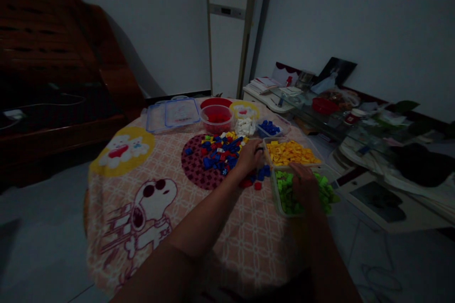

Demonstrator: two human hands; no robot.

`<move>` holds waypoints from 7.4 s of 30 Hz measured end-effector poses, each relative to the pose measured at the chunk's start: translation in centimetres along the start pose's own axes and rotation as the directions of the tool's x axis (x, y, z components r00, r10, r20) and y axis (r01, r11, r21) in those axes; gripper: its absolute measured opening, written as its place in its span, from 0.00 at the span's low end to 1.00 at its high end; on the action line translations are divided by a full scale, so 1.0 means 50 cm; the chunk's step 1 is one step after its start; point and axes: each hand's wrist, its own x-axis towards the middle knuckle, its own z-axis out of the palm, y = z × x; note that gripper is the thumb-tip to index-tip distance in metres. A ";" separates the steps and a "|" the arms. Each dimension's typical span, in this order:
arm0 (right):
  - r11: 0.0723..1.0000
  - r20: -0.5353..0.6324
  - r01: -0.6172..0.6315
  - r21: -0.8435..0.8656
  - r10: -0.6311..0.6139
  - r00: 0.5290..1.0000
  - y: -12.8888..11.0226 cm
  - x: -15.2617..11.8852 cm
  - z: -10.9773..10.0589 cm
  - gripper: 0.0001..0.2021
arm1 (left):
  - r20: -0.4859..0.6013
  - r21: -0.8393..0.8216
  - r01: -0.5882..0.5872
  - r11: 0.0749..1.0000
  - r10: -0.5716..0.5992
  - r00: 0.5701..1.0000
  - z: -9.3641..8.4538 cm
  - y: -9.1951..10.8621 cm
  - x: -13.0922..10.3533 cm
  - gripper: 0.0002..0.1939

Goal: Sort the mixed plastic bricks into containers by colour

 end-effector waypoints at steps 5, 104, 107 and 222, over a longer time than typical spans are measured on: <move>1.000 -0.001 -0.016 0.010 0.016 1.000 -0.001 -0.001 0.000 0.22 | 0.158 0.323 -0.147 0.935 0.100 0.982 -0.027 -0.017 0.000 0.23; 0.999 0.008 -0.024 0.026 0.024 1.000 -0.002 0.002 -0.002 0.18 | 0.197 -0.418 0.171 0.892 -0.094 0.976 -0.094 -0.019 0.028 0.15; 0.998 0.020 -0.053 0.032 0.052 0.998 -0.011 0.003 -0.006 0.17 | 0.228 -0.457 0.155 0.876 -0.053 0.972 -0.063 0.019 0.018 0.14; 0.988 0.405 0.053 -0.142 0.009 0.914 0.101 0.157 0.023 0.16 | 0.288 0.119 -0.318 0.940 0.274 0.918 0.019 0.033 -0.024 0.11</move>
